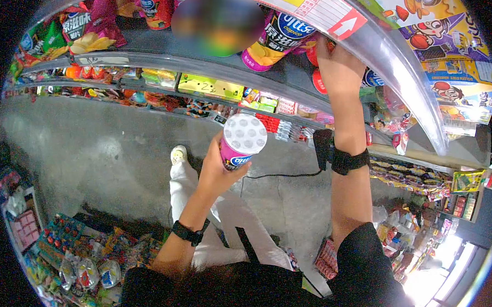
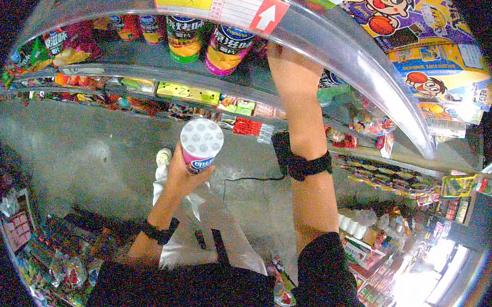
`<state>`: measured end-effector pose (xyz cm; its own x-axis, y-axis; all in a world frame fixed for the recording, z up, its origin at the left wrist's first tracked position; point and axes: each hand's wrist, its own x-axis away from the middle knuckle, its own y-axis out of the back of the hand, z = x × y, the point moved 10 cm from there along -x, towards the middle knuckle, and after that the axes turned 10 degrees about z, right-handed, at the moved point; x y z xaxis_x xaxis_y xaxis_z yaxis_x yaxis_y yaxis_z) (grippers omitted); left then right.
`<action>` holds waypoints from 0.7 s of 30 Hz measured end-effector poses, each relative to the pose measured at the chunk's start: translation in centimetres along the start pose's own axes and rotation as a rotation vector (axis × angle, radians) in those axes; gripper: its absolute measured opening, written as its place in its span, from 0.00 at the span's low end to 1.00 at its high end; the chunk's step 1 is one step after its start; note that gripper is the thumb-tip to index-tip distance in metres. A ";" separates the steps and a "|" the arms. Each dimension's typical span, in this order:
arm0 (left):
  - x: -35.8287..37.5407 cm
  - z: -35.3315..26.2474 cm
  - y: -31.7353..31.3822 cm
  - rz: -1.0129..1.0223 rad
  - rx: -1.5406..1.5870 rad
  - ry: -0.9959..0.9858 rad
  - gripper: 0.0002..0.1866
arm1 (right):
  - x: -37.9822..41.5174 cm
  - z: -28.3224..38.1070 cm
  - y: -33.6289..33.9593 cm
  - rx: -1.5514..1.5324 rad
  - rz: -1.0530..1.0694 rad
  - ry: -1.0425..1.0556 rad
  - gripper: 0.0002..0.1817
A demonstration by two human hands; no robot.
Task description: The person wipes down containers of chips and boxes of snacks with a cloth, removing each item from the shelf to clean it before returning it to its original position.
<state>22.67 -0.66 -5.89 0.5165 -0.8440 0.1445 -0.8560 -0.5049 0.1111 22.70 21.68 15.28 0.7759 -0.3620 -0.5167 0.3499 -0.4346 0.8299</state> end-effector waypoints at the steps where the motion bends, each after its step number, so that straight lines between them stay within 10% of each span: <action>1: 0.0 0.1 0.0 0.001 0.012 0.000 0.43 | -0.1 -0.2 -0.3 0.001 0.001 0.000 0.17; 19: 0.1 0.5 0.2 0.028 0.001 -0.006 0.41 | -1.5 -3.4 -2.3 -0.303 0.121 -0.175 0.24; 21: 0.1 0.3 0.3 0.018 -0.024 -0.024 0.41 | -1.7 -3.1 -3.2 0.097 0.274 -0.146 0.24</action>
<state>22.44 -0.99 -6.12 0.5003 -0.8571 0.1232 -0.8642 -0.4855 0.1319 21.90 26.22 14.17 0.7483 -0.5881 -0.3070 0.0813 -0.3781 0.9222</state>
